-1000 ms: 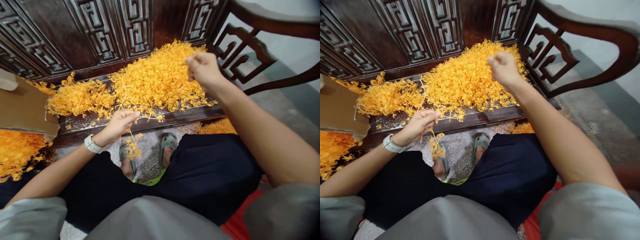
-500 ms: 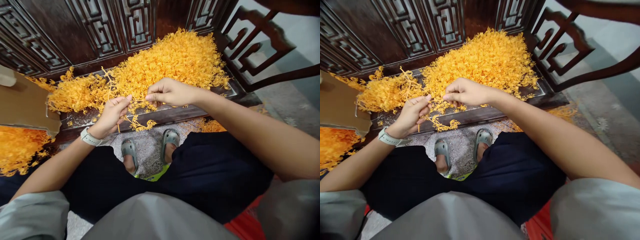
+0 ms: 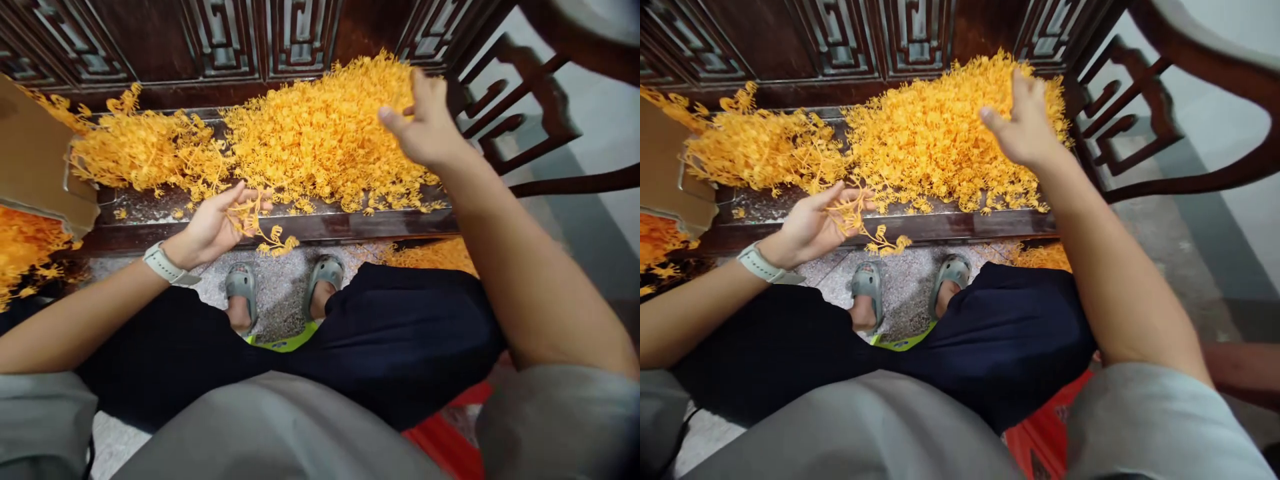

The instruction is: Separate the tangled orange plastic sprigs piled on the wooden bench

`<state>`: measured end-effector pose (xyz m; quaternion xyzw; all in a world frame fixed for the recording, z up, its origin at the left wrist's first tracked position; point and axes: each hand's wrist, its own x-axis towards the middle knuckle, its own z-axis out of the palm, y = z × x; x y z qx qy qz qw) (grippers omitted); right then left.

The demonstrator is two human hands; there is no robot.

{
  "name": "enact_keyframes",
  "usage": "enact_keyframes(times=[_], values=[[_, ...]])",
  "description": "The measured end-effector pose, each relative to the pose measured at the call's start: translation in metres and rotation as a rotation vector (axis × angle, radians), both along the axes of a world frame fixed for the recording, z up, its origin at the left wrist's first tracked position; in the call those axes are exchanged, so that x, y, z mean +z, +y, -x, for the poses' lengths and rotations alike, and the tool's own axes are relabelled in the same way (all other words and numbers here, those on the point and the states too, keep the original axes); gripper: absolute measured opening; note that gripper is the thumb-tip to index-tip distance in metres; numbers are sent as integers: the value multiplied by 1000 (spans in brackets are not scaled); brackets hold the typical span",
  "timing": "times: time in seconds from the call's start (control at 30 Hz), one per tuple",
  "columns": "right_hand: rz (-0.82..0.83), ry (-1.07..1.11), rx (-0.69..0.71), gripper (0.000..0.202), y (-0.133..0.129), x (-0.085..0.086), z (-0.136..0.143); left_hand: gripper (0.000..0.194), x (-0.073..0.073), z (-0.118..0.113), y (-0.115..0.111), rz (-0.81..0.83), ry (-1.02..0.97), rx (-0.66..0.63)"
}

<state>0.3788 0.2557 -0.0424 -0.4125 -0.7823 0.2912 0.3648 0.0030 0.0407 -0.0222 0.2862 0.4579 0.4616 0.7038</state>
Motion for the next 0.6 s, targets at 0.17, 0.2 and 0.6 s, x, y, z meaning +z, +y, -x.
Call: enact_keyframes(times=[0.17, 0.2, 0.6], values=[[48, -346, 89, 34, -60, 35, 69, 48, 23, 0, -1, -17, -96, 104], [117, -321, 200, 39, -76, 44, 83, 50, 27, 0, -3, -26, -102, 110], [-34, -269, 544, 66, -151, 51, 169, 54, 38, -8, -19, -120, -25, 109]])
